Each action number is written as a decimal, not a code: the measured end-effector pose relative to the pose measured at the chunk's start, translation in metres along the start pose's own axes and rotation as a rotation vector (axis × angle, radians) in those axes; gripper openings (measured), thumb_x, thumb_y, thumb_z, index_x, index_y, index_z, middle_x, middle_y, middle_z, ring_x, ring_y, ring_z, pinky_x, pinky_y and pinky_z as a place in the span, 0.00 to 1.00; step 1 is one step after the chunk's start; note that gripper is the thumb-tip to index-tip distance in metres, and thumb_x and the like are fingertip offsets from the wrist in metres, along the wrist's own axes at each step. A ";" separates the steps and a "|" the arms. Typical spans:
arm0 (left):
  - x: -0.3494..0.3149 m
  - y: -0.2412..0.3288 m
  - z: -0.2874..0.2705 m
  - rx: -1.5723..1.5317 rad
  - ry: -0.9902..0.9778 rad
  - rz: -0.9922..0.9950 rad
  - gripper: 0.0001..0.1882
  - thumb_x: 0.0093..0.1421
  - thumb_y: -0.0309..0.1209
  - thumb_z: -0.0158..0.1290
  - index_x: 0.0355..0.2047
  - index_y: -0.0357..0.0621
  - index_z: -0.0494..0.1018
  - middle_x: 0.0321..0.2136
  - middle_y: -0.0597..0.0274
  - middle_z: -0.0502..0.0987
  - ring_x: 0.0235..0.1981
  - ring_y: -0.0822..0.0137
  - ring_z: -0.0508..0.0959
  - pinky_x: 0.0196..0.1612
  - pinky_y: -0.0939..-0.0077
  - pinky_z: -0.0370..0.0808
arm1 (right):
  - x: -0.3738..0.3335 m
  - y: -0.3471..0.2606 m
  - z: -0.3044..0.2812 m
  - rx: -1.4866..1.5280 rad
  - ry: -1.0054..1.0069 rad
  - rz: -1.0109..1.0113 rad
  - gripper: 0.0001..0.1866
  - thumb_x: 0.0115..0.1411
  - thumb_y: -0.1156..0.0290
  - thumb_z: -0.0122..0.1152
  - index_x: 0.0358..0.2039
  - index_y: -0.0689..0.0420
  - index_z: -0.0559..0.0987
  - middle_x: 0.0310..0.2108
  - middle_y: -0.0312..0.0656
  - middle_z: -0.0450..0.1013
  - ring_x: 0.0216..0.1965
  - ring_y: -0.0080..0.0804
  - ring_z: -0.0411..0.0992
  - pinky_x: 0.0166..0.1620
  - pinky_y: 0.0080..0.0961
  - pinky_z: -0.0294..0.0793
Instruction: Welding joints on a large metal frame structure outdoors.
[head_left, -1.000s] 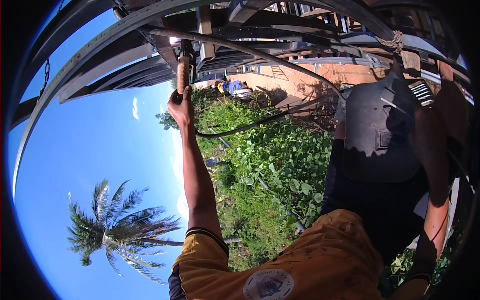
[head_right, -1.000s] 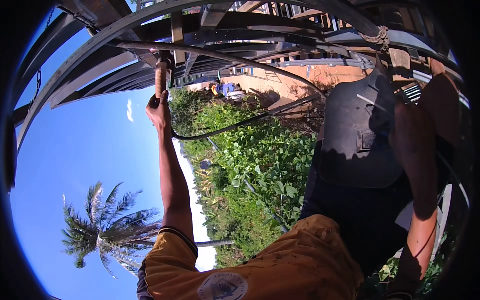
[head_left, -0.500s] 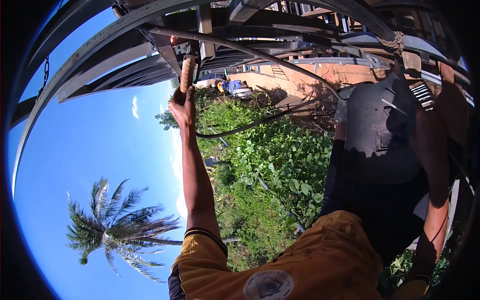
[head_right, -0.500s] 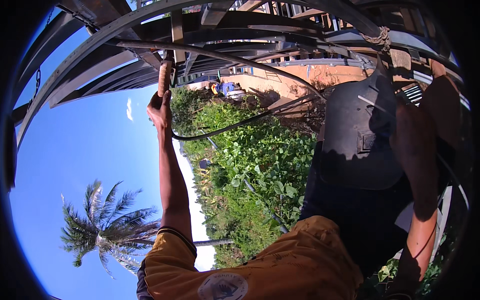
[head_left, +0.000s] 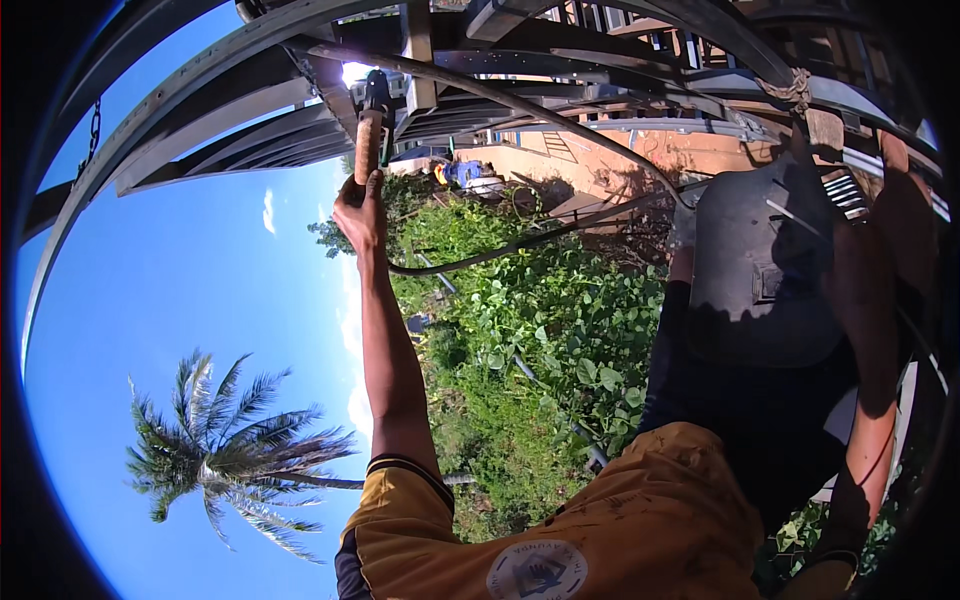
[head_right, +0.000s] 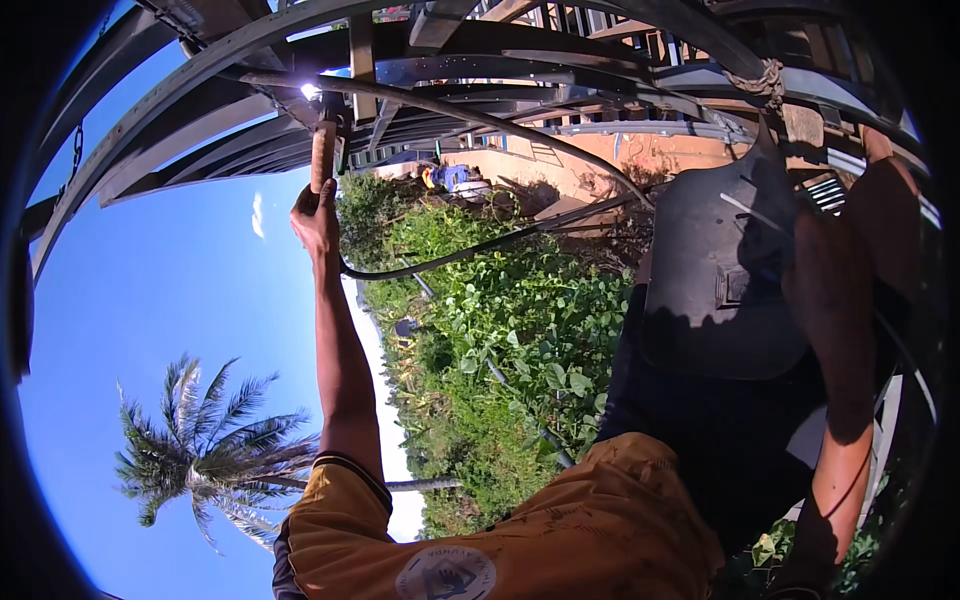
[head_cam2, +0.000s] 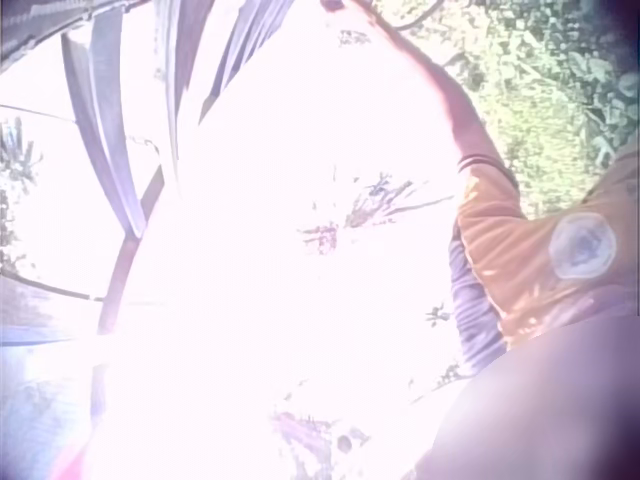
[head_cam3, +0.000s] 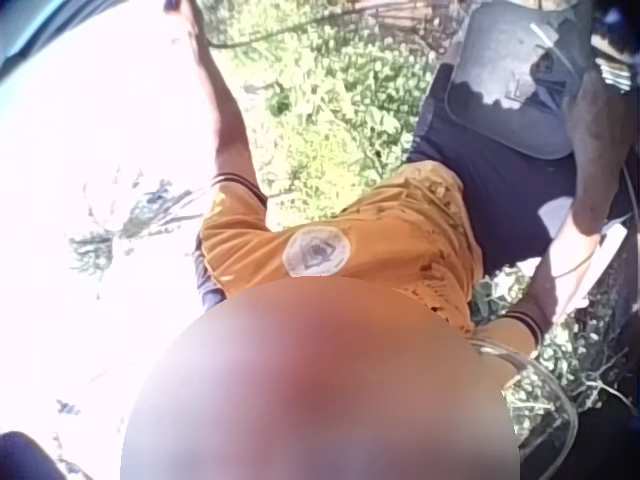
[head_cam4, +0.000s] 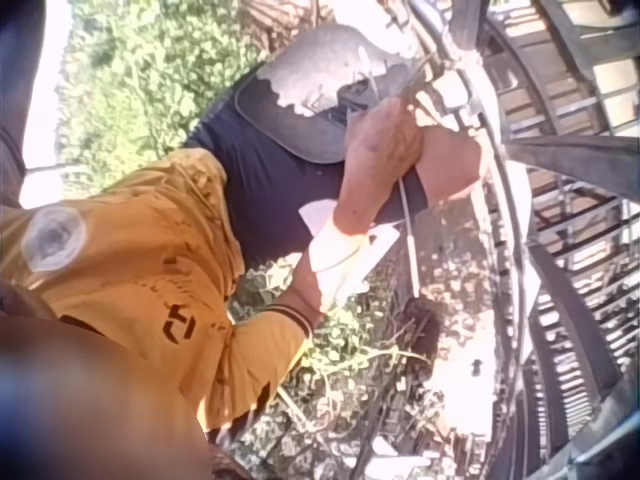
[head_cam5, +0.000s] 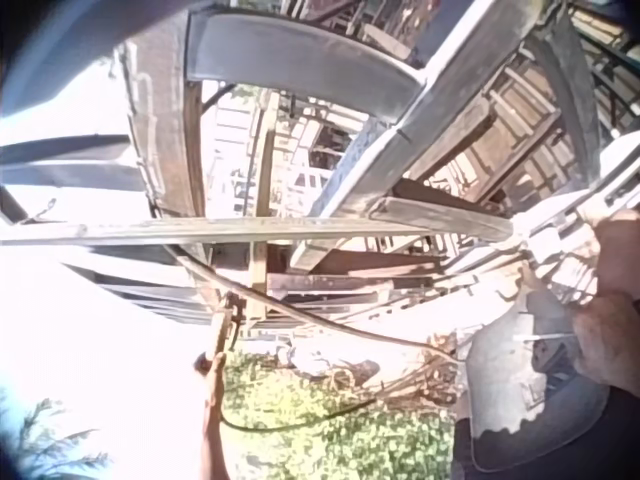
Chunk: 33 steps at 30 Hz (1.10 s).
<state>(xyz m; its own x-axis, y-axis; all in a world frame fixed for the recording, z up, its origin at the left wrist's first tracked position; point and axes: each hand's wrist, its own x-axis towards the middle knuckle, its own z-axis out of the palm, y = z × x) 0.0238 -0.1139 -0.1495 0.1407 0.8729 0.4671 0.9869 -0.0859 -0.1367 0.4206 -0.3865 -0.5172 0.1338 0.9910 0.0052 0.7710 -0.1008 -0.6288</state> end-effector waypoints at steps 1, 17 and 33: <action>0.000 0.000 0.000 0.006 0.001 -0.003 0.25 0.50 0.44 0.61 0.38 0.32 0.76 0.23 0.59 0.77 0.25 0.71 0.72 0.33 0.73 0.70 | -0.001 0.001 0.000 -0.001 0.001 0.000 0.19 0.44 0.81 0.58 0.41 0.61 0.71 0.33 0.50 0.68 0.37 0.46 0.68 0.41 0.37 0.68; 0.000 0.002 0.001 -0.135 -0.030 0.064 0.26 0.50 0.43 0.61 0.39 0.29 0.75 0.22 0.61 0.76 0.25 0.72 0.71 0.32 0.75 0.69 | 0.001 -0.002 0.000 0.012 0.056 -0.050 0.18 0.43 0.82 0.57 0.38 0.62 0.71 0.32 0.50 0.68 0.36 0.46 0.68 0.40 0.37 0.68; 0.009 -0.009 0.000 -0.035 0.018 0.011 0.24 0.51 0.43 0.60 0.35 0.31 0.76 0.18 0.65 0.72 0.20 0.74 0.67 0.25 0.76 0.65 | -0.008 0.014 0.020 -0.004 0.050 -0.065 0.25 0.42 0.79 0.60 0.44 0.65 0.70 0.38 0.53 0.68 0.41 0.50 0.67 0.47 0.39 0.67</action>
<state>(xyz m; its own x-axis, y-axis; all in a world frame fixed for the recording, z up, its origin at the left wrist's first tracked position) 0.0157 -0.1046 -0.1441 0.1525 0.8632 0.4812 0.9874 -0.1124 -0.1112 0.4178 -0.3941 -0.5418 0.1140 0.9899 0.0847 0.7815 -0.0367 -0.6229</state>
